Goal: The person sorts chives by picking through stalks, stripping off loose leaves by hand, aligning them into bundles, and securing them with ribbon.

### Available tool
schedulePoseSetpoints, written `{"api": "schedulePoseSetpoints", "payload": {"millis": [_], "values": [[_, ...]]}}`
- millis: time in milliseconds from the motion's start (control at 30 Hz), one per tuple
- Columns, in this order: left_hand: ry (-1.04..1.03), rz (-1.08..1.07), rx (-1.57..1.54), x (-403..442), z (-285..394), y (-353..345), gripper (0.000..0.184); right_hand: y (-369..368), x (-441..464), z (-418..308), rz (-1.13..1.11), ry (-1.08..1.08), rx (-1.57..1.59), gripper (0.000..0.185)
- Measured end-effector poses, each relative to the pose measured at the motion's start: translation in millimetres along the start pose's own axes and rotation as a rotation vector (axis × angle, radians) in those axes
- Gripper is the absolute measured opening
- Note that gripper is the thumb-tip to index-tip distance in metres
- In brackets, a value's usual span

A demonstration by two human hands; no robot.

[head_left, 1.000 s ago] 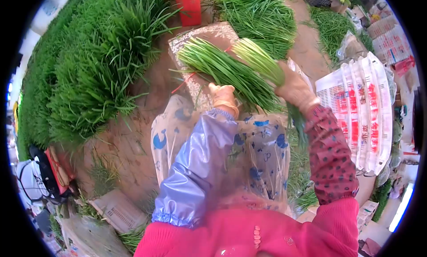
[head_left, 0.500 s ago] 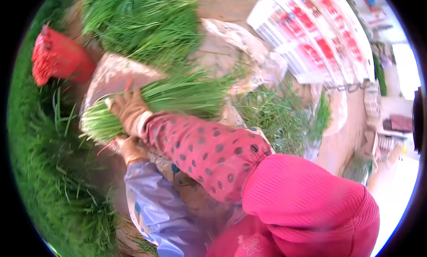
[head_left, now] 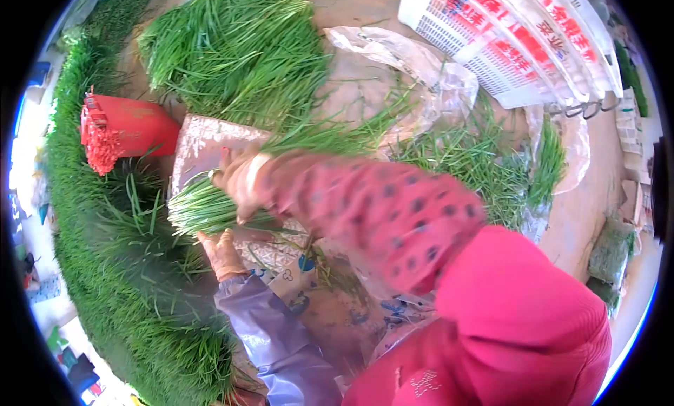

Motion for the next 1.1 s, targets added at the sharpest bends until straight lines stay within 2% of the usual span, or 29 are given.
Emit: {"api": "schedulePoseSetpoints", "payload": {"millis": [67, 100, 133, 167, 200, 233, 267, 300, 367, 400, 467, 533, 600, 733, 800, 900, 933, 1000, 1100], "values": [[0.079, -0.048, 0.045, -19, 34, -20, 0.083, 21, -28, 32, 0.112, 0.178, 0.141, 0.082], [0.071, -0.034, 0.046, -21, 41, -21, 0.083, 27, -46, 60, 0.131, 0.100, 0.231, 0.081], [-0.041, -0.027, 0.161, -21, 54, -21, 0.080, 29, -61, 91, 0.146, 0.022, 0.321, 0.080], [-0.149, -0.017, 0.279, -22, 66, -22, 0.076, 22, -63, 125, 0.176, -0.075, 0.299, 0.078], [-0.151, 0.001, 0.282, -18, 74, -21, 0.076, 16, -67, 162, 0.239, -0.134, 0.235, 0.082], [-0.464, 0.008, 0.703, -20, 100, -32, 0.074, 4, -74, 196, 0.190, -0.266, 0.154, 0.075], [-0.771, 0.013, 1.127, -25, 118, -51, 0.072, 2, -86, 206, 0.079, -0.349, 0.211, 0.073], [-0.767, 0.030, 1.131, -18, 127, -60, 0.072, -1, -98, 215, -0.032, -0.435, 0.257, 0.070], [-1.076, -0.112, 1.241, -26, 138, -102, 0.069, -21, -95, 240, -0.084, -0.408, 0.164, 0.069], [-1.070, -0.099, 1.246, -17, 135, -110, 0.069, -33, -88, 256, -0.039, -0.440, 0.124, 0.070], [-0.916, -0.254, 1.424, 7, 104, -128, 0.068, -45, -67, 272, -0.006, -0.464, 0.081, 0.070], [-0.575, -0.436, 1.526, 30, 65, -132, 0.068, -50, -48, 277, 0.042, -0.427, 0.142, 0.070], [-0.655, -0.399, 1.626, 24, 48, -133, 0.066, -53, -23, 284, -0.025, -0.390, 0.154, 0.070], [-0.707, -0.386, 1.590, 16, 50, -129, 0.060, -51, 34, 289, -0.085, -0.415, 0.132, 0.070], [-0.775, -0.364, 1.540, 12, 54, -131, 0.060, -37, 66, 287, 0.184, -0.311, 0.039, 0.065], [-0.772, -0.371, 1.510, 11, 53, -131, 0.061, -22, 112, 273, 0.192, -0.250, -0.065, 0.070], [-0.769, -0.373, 1.506, 11, 52, -130, 0.060, -19, 127, 267, 0.028, -0.302, -0.051, 0.066], [-0.761, -0.371, 1.501, 12, 51, -131, 0.061, -16, 147, 259, -0.021, -0.283, -0.042, 0.061], [-0.754, -0.388, 1.486, 12, 51, -132, 0.063, -14, 189, 246, 0.129, -0.135, -0.053, 0.058]]}}
Point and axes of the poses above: each hand's wrist, its own x-axis towards the middle knuckle, its own y-axis out of the back of the hand, z = x × y, the point moved 7 cm from there along x, towards the middle knuckle, and after that the axes turned 5 degrees about -x, right-handed, at the moved point
